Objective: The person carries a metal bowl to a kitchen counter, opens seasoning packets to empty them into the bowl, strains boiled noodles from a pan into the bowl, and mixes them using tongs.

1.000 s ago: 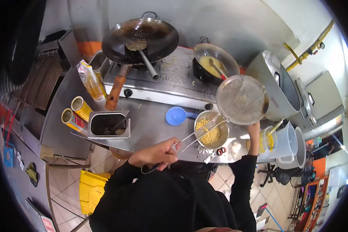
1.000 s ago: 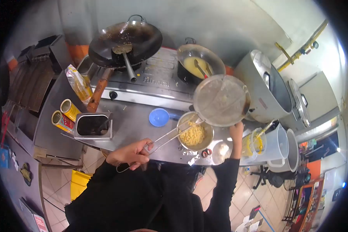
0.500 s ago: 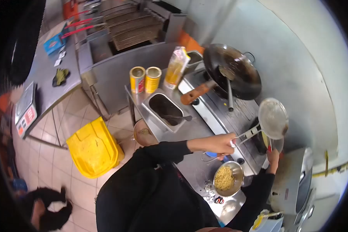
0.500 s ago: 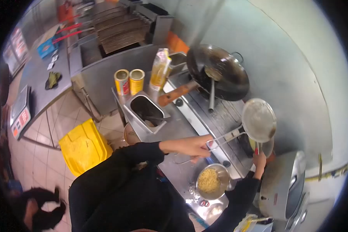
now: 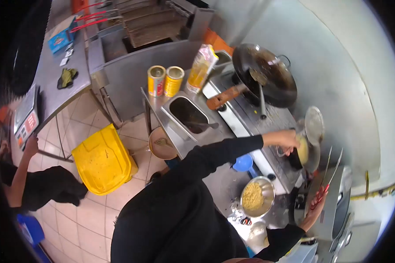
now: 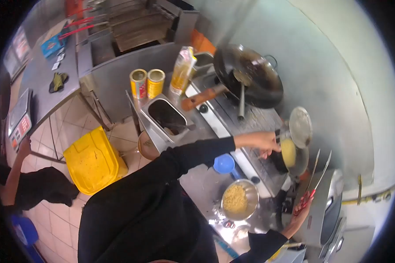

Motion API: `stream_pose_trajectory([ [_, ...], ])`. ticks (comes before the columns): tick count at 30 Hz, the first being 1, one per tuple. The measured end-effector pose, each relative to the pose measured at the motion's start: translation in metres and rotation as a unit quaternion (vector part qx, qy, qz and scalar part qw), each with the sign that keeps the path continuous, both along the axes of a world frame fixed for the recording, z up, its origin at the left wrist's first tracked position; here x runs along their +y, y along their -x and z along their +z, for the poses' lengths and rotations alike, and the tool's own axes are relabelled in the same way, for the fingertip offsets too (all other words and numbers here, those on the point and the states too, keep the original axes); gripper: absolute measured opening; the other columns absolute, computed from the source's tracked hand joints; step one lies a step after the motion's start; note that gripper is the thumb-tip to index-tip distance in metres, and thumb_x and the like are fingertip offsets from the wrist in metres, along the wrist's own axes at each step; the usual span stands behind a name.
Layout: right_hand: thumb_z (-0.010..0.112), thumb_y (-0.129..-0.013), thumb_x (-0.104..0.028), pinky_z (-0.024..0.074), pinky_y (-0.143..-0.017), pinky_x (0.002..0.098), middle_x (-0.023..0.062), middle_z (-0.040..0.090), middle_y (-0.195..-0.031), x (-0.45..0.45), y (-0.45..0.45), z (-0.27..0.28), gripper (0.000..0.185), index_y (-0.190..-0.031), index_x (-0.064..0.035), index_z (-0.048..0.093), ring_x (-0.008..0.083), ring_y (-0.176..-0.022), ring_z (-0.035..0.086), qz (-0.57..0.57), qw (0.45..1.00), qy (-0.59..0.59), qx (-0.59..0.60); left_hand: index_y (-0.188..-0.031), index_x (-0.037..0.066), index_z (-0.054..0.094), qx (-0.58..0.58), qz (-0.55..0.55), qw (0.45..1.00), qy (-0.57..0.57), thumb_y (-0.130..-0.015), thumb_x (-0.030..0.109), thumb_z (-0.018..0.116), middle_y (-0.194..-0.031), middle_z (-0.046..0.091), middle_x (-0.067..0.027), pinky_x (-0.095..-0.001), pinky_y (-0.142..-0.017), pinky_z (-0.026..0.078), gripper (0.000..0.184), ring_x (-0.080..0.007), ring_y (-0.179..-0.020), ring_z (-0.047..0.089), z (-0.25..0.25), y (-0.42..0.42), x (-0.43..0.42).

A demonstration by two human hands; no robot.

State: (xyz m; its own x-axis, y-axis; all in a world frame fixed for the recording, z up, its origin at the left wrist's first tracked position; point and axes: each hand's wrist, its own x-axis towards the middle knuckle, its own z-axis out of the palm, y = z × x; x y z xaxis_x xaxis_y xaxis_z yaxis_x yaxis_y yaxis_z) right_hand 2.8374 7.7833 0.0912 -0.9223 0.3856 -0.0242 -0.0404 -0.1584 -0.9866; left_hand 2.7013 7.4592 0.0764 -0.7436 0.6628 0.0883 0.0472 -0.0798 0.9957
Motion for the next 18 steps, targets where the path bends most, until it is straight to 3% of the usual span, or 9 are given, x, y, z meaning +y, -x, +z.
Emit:
stream_pose_trajectory([
  [2,0.044,-0.084,-0.035,0.0193,-0.032,0.0147,-0.0019,0.050,-0.073,0.000,-0.035,0.010,0.041,-0.116,-0.0090,0.043,0.0001,-0.039,0.024,-0.011,1.000,0.012,0.005,-0.089,-0.013,0.051,-0.026,-0.037,0.998,-0.033,-0.073,0.031,0.057,-0.072,0.058,-0.0187,-0.0275,-0.046,0.049,0.047,-0.0217,-0.053,0.059,-0.005,0.014,0.015],
  [4,0.043,-0.085,-0.034,0.0205,-0.033,0.0150,-0.0020,0.049,-0.072,-0.003,-0.069,0.016,0.040,-0.115,-0.0084,0.044,0.0003,-0.038,0.026,-0.034,0.996,-0.079,-0.005,-0.100,-0.013,0.047,-0.071,-0.058,0.996,-0.014,-0.072,0.035,0.058,-0.084,0.057,-0.0224,-0.0257,-0.048,0.049,0.057,-0.0220,-0.060,0.060,-0.017,0.038,0.044],
  [8,0.046,-0.085,-0.030,0.0233,-0.035,0.0143,-0.0015,0.049,-0.070,-0.004,-0.136,0.030,0.039,-0.116,-0.0056,0.044,0.0010,-0.042,0.032,-0.005,0.939,-0.326,-0.107,-0.113,-0.011,0.036,-0.106,-0.113,0.987,0.051,-0.071,0.044,0.057,-0.093,0.055,-0.0224,-0.0233,-0.055,0.050,0.072,-0.0186,-0.068,0.059,-0.021,0.061,0.058],
  [9,0.049,-0.083,-0.024,0.0223,-0.037,0.0139,-0.0035,0.047,-0.066,-0.007,-0.150,0.029,0.040,-0.117,-0.0039,0.043,-0.0005,-0.043,0.030,-0.005,0.936,-0.332,-0.119,-0.112,-0.011,0.035,-0.127,-0.120,0.983,0.062,-0.072,0.045,0.057,-0.093,0.054,-0.0214,-0.0222,-0.056,0.050,0.072,-0.0172,-0.067,0.058,-0.022,0.066,0.062],
  [10,0.052,-0.081,-0.018,0.0290,-0.043,0.0137,-0.0013,0.052,-0.073,-0.018,-0.163,0.039,0.040,-0.116,-0.0014,0.044,0.0002,-0.050,0.037,0.026,0.924,-0.350,-0.152,-0.112,-0.010,0.034,-0.147,-0.123,0.979,0.073,-0.072,0.046,0.056,-0.093,0.054,-0.0204,-0.0211,-0.056,0.050,0.073,-0.0159,-0.066,0.058,-0.025,0.071,0.064],
  [13,0.058,-0.074,-0.009,0.0401,-0.066,0.0214,0.0078,0.057,-0.089,-0.042,-0.179,0.037,0.040,-0.111,0.0024,0.048,0.0080,-0.074,0.046,0.057,0.862,-0.453,-0.220,-0.109,-0.009,0.035,-0.189,-0.117,0.972,0.074,-0.074,0.054,0.049,-0.091,0.054,-0.0178,-0.0168,-0.056,0.049,0.074,-0.0132,-0.065,0.057,-0.034,0.085,0.066],
  [16,0.062,-0.067,-0.009,0.0432,-0.067,0.0269,0.0162,0.059,-0.088,-0.073,-0.175,0.032,0.042,-0.106,-0.0012,0.051,0.0224,-0.076,0.059,0.128,0.758,-0.582,-0.266,-0.108,-0.008,0.040,-0.280,-0.125,0.952,-0.004,-0.078,0.057,0.036,-0.094,0.054,-0.0172,-0.0194,-0.059,0.050,0.072,-0.0133,-0.069,0.056,-0.042,0.081,0.058],
  [17,0.064,-0.065,-0.012,0.0440,-0.067,0.0318,0.0170,0.057,-0.092,-0.070,-0.177,0.017,0.042,-0.105,-0.0025,0.052,0.0310,-0.080,0.056,0.139,0.734,-0.621,-0.239,-0.107,-0.008,0.040,-0.323,-0.134,0.935,-0.056,-0.079,0.056,0.033,-0.095,0.054,-0.0174,-0.0202,-0.060,0.050,0.070,-0.0135,-0.069,0.056,-0.048,0.080,0.053],
  [18,0.065,-0.065,-0.017,0.0441,-0.065,0.0352,0.0163,0.058,-0.086,-0.078,-0.174,0.010,0.042,-0.103,-0.0031,0.053,0.0317,-0.075,0.056,0.145,0.687,-0.676,-0.223,-0.107,-0.007,0.041,-0.363,-0.142,0.915,-0.107,-0.081,0.056,0.031,-0.097,0.054,-0.0175,-0.0210,-0.061,0.050,0.069,-0.0137,-0.070,0.056,-0.056,0.079,0.047],
])
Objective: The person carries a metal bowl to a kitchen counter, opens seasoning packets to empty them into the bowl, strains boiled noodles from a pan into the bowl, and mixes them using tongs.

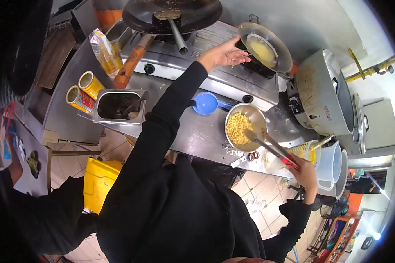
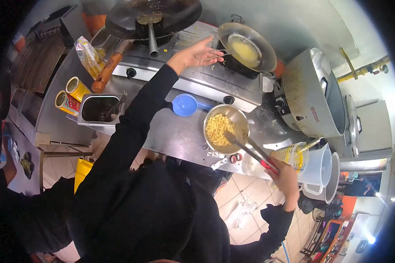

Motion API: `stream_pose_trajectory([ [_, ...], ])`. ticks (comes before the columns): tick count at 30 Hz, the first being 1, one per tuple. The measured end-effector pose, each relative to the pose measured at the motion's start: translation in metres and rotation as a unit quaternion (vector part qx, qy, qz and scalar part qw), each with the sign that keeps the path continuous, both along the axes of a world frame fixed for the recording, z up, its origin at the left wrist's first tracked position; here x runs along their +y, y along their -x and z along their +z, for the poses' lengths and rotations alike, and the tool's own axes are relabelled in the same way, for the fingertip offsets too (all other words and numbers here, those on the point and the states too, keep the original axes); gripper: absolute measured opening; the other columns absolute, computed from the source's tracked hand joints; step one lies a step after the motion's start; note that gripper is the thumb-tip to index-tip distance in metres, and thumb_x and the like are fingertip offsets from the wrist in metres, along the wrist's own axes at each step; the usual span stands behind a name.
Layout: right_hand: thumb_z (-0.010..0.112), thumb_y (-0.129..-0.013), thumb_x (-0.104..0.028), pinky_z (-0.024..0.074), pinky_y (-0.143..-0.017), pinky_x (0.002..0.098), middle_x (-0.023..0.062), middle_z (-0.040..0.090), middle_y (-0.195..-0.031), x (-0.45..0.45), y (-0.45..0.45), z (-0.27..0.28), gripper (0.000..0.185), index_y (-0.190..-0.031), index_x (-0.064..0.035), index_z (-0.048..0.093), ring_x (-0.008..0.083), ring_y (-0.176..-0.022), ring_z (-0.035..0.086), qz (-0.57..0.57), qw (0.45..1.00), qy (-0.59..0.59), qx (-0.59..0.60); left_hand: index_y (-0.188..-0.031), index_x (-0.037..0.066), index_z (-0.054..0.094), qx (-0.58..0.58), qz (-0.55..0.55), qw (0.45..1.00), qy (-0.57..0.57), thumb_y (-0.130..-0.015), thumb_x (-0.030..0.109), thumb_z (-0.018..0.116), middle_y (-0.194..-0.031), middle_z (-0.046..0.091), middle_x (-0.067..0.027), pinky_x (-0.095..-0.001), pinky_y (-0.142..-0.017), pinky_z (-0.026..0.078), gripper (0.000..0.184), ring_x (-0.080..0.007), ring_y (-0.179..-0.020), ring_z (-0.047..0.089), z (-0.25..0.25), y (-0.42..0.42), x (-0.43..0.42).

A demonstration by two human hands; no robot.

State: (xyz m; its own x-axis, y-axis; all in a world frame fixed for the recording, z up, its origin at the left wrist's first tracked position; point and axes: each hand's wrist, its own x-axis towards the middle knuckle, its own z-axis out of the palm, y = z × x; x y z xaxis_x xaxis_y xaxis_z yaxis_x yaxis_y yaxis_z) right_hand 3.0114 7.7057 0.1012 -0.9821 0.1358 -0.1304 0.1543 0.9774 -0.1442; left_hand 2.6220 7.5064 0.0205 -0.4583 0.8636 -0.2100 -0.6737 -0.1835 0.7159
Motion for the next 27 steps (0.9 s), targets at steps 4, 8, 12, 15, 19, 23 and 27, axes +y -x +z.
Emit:
stream_pose_trajectory([
  [4,0.064,-0.065,-0.024,0.0453,-0.059,0.0375,0.0129,0.058,-0.077,-0.016,0.012,-0.044,0.037,-0.096,-0.0065,0.054,0.0297,-0.067,0.057,-0.016,0.988,-0.136,-0.074,-0.108,-0.004,0.043,-0.126,0.067,0.978,-0.152,-0.084,0.050,0.027,-0.097,0.054,-0.0162,-0.0247,-0.060,0.050,0.061,-0.0153,-0.067,0.056,-0.043,-0.031,-0.011],
  [8,0.063,-0.065,-0.027,0.0460,-0.057,0.0386,0.0111,0.057,-0.077,0.001,0.017,-0.090,0.036,-0.093,-0.0078,0.052,0.0287,-0.066,0.058,-0.074,0.976,-0.190,-0.076,-0.095,-0.002,0.044,0.120,0.170,0.975,0.071,-0.082,0.036,0.043,-0.085,0.054,-0.0143,-0.0297,-0.060,0.047,0.041,-0.0217,-0.068,0.055,-0.091,-0.117,-0.018],
  [12,0.063,-0.065,-0.030,0.0452,-0.058,0.0393,0.0129,0.059,-0.072,0.010,0.013,-0.091,0.033,-0.091,-0.0114,0.056,0.0299,-0.067,0.058,-0.087,0.986,-0.137,-0.030,-0.102,-0.001,0.038,0.483,0.301,0.783,0.250,-0.077,0.023,0.056,-0.081,0.050,-0.0078,-0.0264,-0.056,0.044,0.039,-0.0120,-0.068,0.051,-0.197,-0.206,-0.003],
  [15,0.063,-0.064,-0.031,0.0450,-0.058,0.0391,0.0138,0.059,-0.070,0.003,0.018,-0.069,0.032,-0.090,-0.0128,0.057,0.0302,-0.067,0.058,-0.096,0.984,-0.144,-0.048,-0.098,-0.001,0.036,0.355,0.159,0.881,0.270,-0.079,0.020,0.055,-0.078,0.049,-0.0083,-0.0263,-0.053,0.044,0.034,-0.0120,-0.064,0.051,-0.207,-0.232,-0.006],
  [19,0.063,-0.064,-0.033,0.0450,-0.058,0.0389,0.0123,0.060,-0.070,0.006,0.030,-0.066,0.033,-0.089,-0.0117,0.058,0.0304,-0.064,0.058,-0.054,0.987,-0.137,-0.059,-0.089,0.001,0.030,0.204,0.092,0.961,0.163,-0.082,0.011,0.049,-0.073,0.044,-0.0086,-0.0234,-0.050,0.046,0.023,-0.0125,-0.057,0.052,-0.204,-0.241,0.002],
  [23,0.062,-0.066,-0.033,0.0452,-0.058,0.0393,0.0112,0.061,-0.072,0.011,0.033,-0.089,0.030,-0.088,-0.0116,0.058,0.0301,-0.064,0.058,-0.058,0.992,-0.110,-0.033,-0.091,0.001,0.030,0.163,0.108,0.967,0.163,-0.081,0.010,0.049,-0.075,0.040,-0.0080,-0.0237,-0.049,0.049,0.023,-0.0140,-0.059,0.055,-0.179,-0.243,-0.001],
  [27,0.058,-0.070,-0.033,0.0457,-0.058,0.0393,0.0100,0.061,-0.072,-0.004,0.023,-0.110,0.026,-0.087,-0.0127,0.058,0.0291,-0.064,0.059,-0.100,0.989,-0.105,-0.022,-0.098,0.000,0.030,0.163,0.074,0.966,0.188,-0.080,0.008,0.048,-0.077,0.039,-0.0083,-0.0241,-0.049,0.050,0.027,-0.0164,-0.060,0.057,-0.172,-0.234,-0.006],
])
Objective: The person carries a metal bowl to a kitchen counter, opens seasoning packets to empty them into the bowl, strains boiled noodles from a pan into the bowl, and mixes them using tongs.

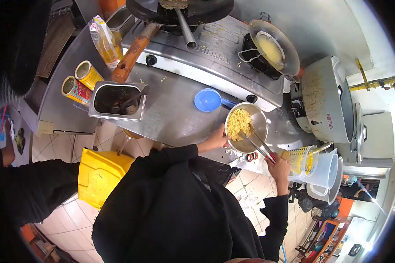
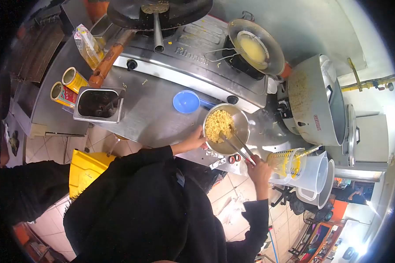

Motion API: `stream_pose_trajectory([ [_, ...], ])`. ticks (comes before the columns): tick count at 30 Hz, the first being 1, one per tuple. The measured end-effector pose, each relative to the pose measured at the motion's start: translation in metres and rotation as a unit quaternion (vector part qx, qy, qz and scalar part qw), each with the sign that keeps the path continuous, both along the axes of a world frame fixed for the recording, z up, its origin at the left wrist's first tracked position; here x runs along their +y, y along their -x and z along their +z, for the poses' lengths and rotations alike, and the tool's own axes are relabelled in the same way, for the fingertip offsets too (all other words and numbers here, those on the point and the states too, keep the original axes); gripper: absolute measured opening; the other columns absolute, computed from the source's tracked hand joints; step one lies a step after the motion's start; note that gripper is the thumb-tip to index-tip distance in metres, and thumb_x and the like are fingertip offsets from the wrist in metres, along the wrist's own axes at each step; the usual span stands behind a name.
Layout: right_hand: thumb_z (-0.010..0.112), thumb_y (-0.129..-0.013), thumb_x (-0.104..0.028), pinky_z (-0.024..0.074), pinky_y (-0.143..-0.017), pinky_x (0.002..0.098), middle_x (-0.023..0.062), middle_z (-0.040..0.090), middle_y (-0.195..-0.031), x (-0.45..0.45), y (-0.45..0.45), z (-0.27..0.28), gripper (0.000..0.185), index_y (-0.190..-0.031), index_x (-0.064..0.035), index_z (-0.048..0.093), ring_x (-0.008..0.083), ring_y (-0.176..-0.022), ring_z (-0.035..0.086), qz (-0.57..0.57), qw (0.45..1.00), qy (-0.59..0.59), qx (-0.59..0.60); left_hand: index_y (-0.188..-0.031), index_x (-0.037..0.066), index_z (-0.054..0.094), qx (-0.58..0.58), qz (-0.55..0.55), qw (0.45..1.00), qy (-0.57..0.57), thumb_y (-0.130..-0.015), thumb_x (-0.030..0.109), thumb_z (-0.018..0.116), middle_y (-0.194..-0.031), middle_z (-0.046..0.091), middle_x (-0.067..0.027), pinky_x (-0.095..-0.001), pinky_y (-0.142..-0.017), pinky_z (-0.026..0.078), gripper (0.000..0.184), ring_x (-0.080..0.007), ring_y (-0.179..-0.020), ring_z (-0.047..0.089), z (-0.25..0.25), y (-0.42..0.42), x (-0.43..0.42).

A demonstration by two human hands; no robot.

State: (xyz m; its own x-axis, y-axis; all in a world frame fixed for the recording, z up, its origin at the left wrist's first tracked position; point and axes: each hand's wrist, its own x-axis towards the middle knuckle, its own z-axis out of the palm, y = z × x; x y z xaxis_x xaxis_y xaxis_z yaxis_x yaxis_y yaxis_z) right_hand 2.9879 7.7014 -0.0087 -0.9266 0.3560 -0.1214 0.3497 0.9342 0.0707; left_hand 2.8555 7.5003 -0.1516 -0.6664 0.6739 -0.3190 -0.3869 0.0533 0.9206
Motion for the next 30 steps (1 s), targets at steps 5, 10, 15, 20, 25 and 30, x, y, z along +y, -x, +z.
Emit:
stream_pose_trajectory([
  [5,0.052,-0.076,-0.037,0.0453,-0.051,0.0387,0.0109,0.060,-0.071,-0.019,-0.025,-0.045,0.026,-0.086,-0.0129,0.056,0.0289,-0.058,0.058,-0.055,0.997,-0.027,0.050,-0.103,0.000,0.029,-0.016,-0.009,1.000,-0.019,-0.080,0.008,0.048,-0.081,0.041,-0.0094,-0.0247,-0.052,0.051,0.032,-0.0166,-0.061,0.057,-0.017,0.002,0.007],
  [10,0.051,-0.077,-0.036,0.0437,-0.046,0.0383,0.0099,0.059,-0.064,-0.019,-0.034,-0.057,0.024,-0.082,-0.0129,0.057,0.0294,-0.054,0.057,-0.081,0.986,-0.075,0.123,-0.100,0.002,0.030,-0.058,-0.002,0.997,-0.046,-0.080,0.008,0.048,-0.088,0.043,-0.0110,-0.0258,-0.058,0.052,0.028,-0.0167,-0.074,0.056,-0.020,0.004,0.005],
  [15,0.057,-0.074,-0.033,0.0439,-0.046,0.0375,0.0070,0.060,-0.066,-0.011,-0.040,-0.012,0.021,-0.082,-0.0138,0.058,0.0284,-0.056,0.058,-0.065,0.982,-0.095,0.150,-0.093,0.002,0.031,-0.085,0.022,0.993,-0.081,-0.078,0.005,0.049,-0.084,0.044,-0.0102,-0.0280,-0.056,0.053,0.024,-0.0175,-0.072,0.055,-0.017,0.002,0.005],
  [20,0.066,-0.063,-0.033,0.0450,-0.051,0.0347,0.0079,0.057,-0.071,-0.032,-0.025,0.052,0.038,-0.095,-0.0138,0.056,0.0269,-0.058,0.057,0.015,0.993,-0.113,0.043,-0.092,0.004,0.031,-0.103,0.003,0.990,-0.093,-0.080,0.010,0.048,-0.090,0.044,-0.0105,-0.0278,-0.063,0.052,0.022,-0.0170,-0.077,0.055,-0.012,0.002,0.002],
  [25,0.064,-0.065,-0.035,0.0449,-0.054,0.0369,0.0095,0.058,-0.073,-0.029,-0.019,0.040,0.038,-0.094,-0.0123,0.056,0.0263,-0.062,0.058,0.054,0.995,-0.085,0.009,-0.092,0.004,0.031,-0.096,-0.038,0.991,-0.087,-0.079,0.009,0.048,-0.089,0.044,-0.0103,-0.0278,-0.060,0.052,0.022,-0.0171,-0.074,0.056,-0.009,0.011,-0.003],
  [30,0.055,-0.073,-0.038,0.0446,-0.051,0.0397,0.0103,0.059,-0.070,-0.013,-0.016,-0.017,0.028,-0.089,-0.0140,0.056,0.0285,-0.060,0.058,-0.031,0.994,-0.105,0.007,-0.092,0.004,0.031,-0.076,-0.025,0.994,-0.074,-0.079,0.007,0.047,-0.087,0.044,-0.0103,-0.0283,-0.059,0.053,0.020,-0.0173,-0.071,0.057,-0.009,0.015,-0.004],
])
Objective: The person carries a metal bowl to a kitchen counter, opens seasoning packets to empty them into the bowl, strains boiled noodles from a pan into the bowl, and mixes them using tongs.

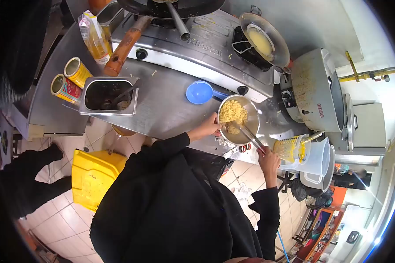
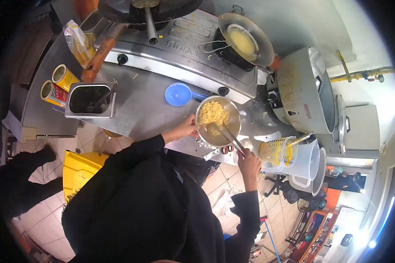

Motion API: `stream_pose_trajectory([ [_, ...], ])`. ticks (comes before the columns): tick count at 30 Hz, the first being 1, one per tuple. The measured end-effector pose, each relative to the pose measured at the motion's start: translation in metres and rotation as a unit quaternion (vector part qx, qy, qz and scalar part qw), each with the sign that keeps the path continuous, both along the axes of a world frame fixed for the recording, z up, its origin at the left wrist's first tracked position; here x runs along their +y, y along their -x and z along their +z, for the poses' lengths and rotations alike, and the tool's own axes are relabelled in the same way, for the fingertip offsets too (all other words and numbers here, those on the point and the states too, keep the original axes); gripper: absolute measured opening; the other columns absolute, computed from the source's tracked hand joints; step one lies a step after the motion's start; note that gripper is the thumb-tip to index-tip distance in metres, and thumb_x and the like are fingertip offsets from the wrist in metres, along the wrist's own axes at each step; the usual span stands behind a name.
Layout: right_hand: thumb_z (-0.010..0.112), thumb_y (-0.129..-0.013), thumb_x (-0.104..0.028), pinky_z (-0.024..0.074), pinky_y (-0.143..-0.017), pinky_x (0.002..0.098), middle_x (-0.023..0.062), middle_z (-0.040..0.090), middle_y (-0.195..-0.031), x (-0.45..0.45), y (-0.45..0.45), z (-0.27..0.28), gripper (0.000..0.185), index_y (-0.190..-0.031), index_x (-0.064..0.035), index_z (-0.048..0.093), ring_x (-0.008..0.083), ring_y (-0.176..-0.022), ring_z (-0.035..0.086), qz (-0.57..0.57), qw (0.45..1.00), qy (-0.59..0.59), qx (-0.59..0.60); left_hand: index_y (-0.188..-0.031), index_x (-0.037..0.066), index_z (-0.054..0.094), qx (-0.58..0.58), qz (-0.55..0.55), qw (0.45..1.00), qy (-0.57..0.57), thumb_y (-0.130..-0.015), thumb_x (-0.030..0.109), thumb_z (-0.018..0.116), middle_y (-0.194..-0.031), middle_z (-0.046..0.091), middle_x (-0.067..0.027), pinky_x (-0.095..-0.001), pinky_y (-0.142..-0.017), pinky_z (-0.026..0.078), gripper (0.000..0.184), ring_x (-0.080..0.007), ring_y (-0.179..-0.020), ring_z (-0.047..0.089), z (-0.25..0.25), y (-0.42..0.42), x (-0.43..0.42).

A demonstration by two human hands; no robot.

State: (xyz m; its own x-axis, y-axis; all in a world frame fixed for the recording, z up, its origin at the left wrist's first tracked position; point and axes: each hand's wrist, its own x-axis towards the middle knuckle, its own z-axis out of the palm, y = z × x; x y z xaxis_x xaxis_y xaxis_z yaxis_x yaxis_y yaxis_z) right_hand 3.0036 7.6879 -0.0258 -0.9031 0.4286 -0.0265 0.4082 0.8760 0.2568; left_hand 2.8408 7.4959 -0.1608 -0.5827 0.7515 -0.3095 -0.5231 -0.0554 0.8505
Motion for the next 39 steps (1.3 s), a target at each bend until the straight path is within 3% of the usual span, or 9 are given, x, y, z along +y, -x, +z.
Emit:
stream_pose_trajectory([
  [2,0.051,-0.075,-0.038,0.0447,-0.051,0.0405,0.0102,0.059,-0.064,-0.007,0.005,0.009,0.026,-0.084,-0.0136,0.056,0.0299,-0.058,0.058,-0.055,0.998,-0.043,-0.010,-0.091,0.004,0.031,0.001,0.007,1.000,-0.002,-0.079,0.007,0.047,-0.086,0.044,-0.0104,-0.0285,-0.059,0.053,0.020,-0.0174,-0.070,0.057,-0.002,0.001,0.001],
  [10,0.062,-0.067,-0.034,0.0447,-0.057,0.0372,0.0092,0.061,-0.073,-0.009,-0.008,0.078,0.030,-0.086,-0.0117,0.058,0.0283,-0.066,0.058,0.007,1.000,0.024,-0.005,-0.094,0.002,0.031,-0.020,0.023,0.999,-0.022,-0.079,0.007,0.048,-0.085,0.046,-0.0105,-0.0283,-0.058,0.053,0.023,-0.0171,-0.069,0.057,-0.002,0.002,0.000],
  [17,0.058,-0.071,-0.034,0.0443,-0.052,0.0394,0.0126,0.059,-0.066,-0.012,0.021,0.028,0.027,-0.085,-0.0110,0.057,0.0298,-0.059,0.057,0.072,0.995,0.063,-0.011,-0.096,0.002,0.031,0.051,-0.022,0.998,-0.001,-0.079,0.008,0.047,-0.083,0.046,-0.0096,-0.0281,-0.057,0.052,0.024,-0.0157,-0.071,0.056,-0.002,0.003,0.000],
  [21,0.057,-0.072,-0.033,0.0441,-0.050,0.0392,0.0118,0.058,-0.061,-0.006,0.015,0.061,0.021,-0.080,-0.0136,0.059,0.0297,-0.056,0.057,0.109,0.987,0.072,-0.099,-0.092,0.002,0.032,0.016,0.011,1.000,-0.018,-0.078,0.006,0.047,-0.081,0.043,-0.0089,-0.0279,-0.054,0.053,0.020,-0.0157,-0.065,0.055,-0.005,0.008,-0.001],
  [27,0.051,-0.077,-0.032,0.0427,-0.042,0.0375,0.0109,0.055,-0.055,0.007,0.036,0.039,0.020,-0.078,-0.0127,0.055,0.0286,-0.047,0.055,0.150,0.988,-0.041,-0.024,-0.092,0.005,0.034,0.006,-0.024,0.999,-0.030,-0.080,0.008,0.046,-0.083,0.046,-0.0078,-0.0265,-0.054,0.051,0.018,-0.0139,-0.067,0.056,-0.006,0.002,0.001],
  [31,0.053,-0.075,-0.033,0.0437,-0.046,0.0376,0.0105,0.056,-0.057,0.008,0.029,0.050,0.020,-0.077,-0.0136,0.057,0.0274,-0.050,0.056,0.177,0.980,0.062,-0.072,-0.094,0.004,0.034,0.002,0.012,1.000,-0.019,-0.081,0.010,0.046,-0.084,0.048,-0.0086,-0.0260,-0.056,0.051,0.019,-0.0135,-0.067,0.056,-0.012,0.012,0.001],
  [34,0.053,-0.075,-0.035,0.0435,-0.047,0.0369,0.0100,0.056,-0.056,0.027,0.039,0.067,0.021,-0.078,-0.0143,0.059,0.0261,-0.051,0.057,0.114,0.986,0.005,-0.118,-0.091,0.005,0.033,0.023,-0.055,0.998,-0.021,-0.081,0.010,0.046,-0.081,0.048,-0.0076,-0.0253,-0.056,0.051,0.017,-0.0127,-0.065,0.056,-0.002,0.012,-0.008],
  [37,0.052,-0.076,-0.035,0.0430,-0.045,0.0371,0.0109,0.055,-0.054,0.009,0.048,0.037,0.023,-0.083,-0.0144,0.058,0.0266,-0.050,0.056,0.155,0.987,-0.021,-0.047,-0.089,0.006,0.033,0.025,-0.021,0.999,-0.037,-0.081,0.010,0.046,-0.078,0.048,-0.0060,-0.0240,-0.055,0.050,0.015,-0.0117,-0.064,0.056,-0.014,0.004,0.004],
  [39,0.053,-0.076,-0.036,0.0426,-0.045,0.0379,0.0117,0.055,-0.055,0.003,0.038,0.032,0.023,-0.083,-0.0146,0.058,0.0283,-0.050,0.055,0.175,0.982,0.058,-0.043,-0.090,0.006,0.033,0.019,0.018,0.999,-0.037,-0.082,0.009,0.046,-0.078,0.047,-0.0059,-0.0240,-0.056,0.050,0.015,-0.0118,-0.065,0.056,-0.016,0.009,0.005],
])
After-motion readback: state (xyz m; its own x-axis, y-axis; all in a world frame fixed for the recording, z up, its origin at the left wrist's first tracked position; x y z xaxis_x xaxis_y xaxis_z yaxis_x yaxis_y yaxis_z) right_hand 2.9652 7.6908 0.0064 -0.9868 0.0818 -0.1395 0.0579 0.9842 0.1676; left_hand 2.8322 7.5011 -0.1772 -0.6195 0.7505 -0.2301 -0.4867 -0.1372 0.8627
